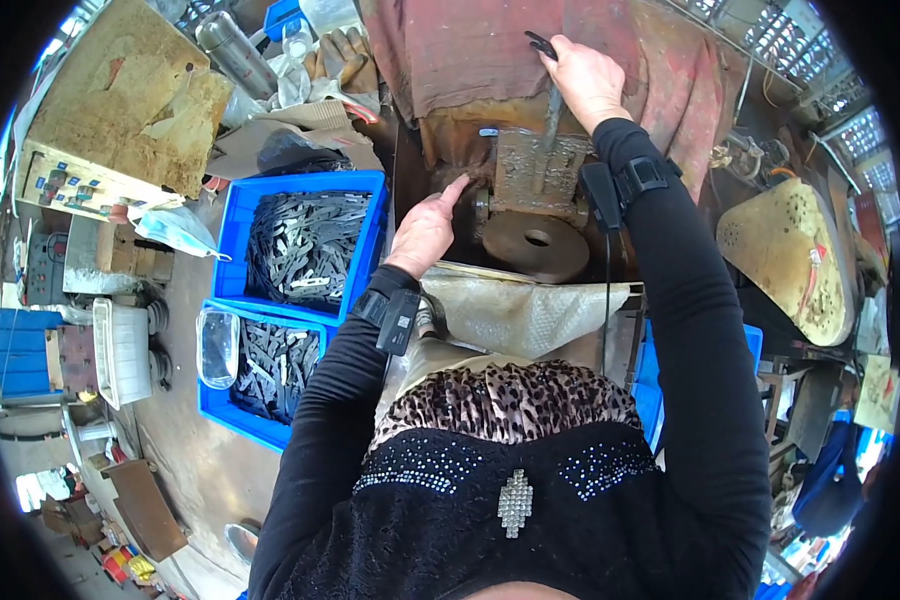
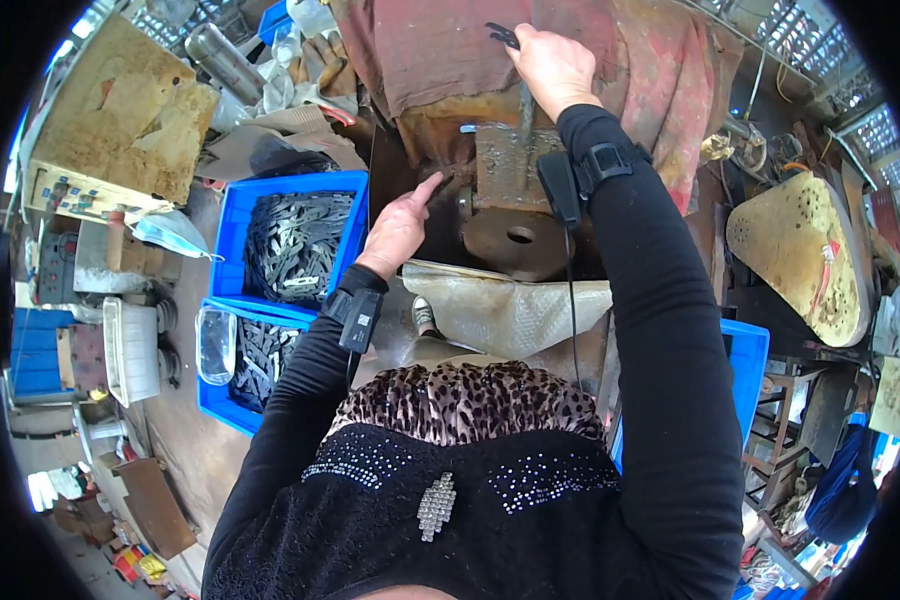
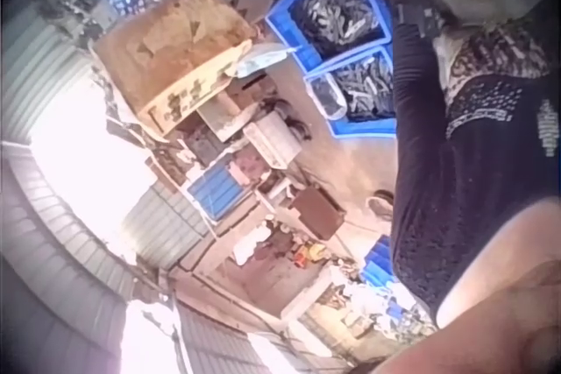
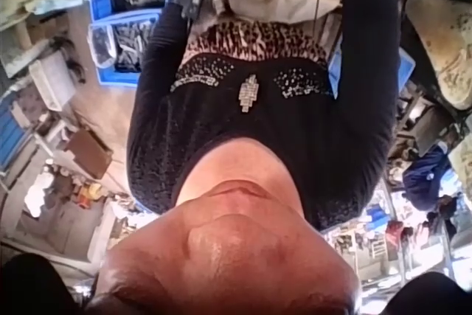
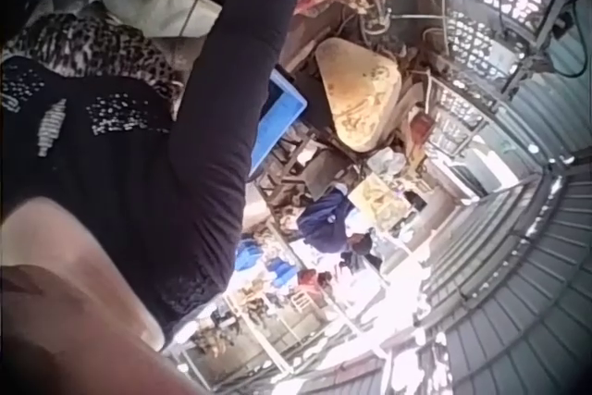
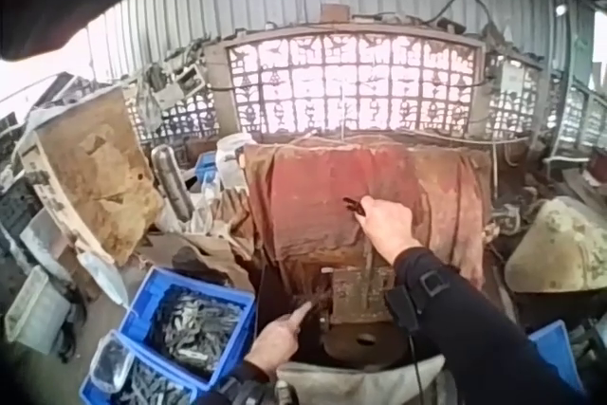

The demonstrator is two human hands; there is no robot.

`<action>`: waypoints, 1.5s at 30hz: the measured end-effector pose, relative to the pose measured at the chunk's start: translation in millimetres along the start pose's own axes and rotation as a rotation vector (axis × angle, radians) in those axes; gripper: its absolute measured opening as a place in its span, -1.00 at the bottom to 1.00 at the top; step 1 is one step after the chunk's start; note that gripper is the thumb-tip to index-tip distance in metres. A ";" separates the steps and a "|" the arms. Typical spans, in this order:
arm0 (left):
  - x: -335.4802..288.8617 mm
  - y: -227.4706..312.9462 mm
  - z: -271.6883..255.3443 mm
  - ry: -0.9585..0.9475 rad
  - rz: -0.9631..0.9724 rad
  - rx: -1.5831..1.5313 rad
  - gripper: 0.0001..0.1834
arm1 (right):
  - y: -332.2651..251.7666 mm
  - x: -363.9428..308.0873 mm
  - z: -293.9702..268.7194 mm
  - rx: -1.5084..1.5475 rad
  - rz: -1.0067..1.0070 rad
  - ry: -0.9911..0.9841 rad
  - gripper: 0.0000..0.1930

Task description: The person picks up metal pieces from a blue bin, grinds them against a rotating wheel, and then uses a brush to apply liquid from a bucket before placing them into another bin.

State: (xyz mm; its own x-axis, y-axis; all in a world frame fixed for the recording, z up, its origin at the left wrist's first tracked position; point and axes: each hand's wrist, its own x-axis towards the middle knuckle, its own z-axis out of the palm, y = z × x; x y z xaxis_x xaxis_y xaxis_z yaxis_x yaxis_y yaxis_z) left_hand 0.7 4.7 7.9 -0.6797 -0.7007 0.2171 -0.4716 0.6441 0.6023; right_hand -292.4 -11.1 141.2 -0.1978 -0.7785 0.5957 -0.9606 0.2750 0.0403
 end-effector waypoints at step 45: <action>5.3 107.9 13.1 -0.074 0.427 0.104 -0.73 | -31.9 -226.4 -38.7 2.281 1.209 -0.048 -0.81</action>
State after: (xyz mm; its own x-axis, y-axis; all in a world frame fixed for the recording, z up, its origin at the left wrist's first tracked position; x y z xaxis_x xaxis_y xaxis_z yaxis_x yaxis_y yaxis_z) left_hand -61.1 74.5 64.0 -0.8624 -0.3437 0.3718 -0.1912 0.9010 0.3895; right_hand -209.4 178.3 36.1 -0.4782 -0.8395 -0.2580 0.7803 -0.2712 -0.5636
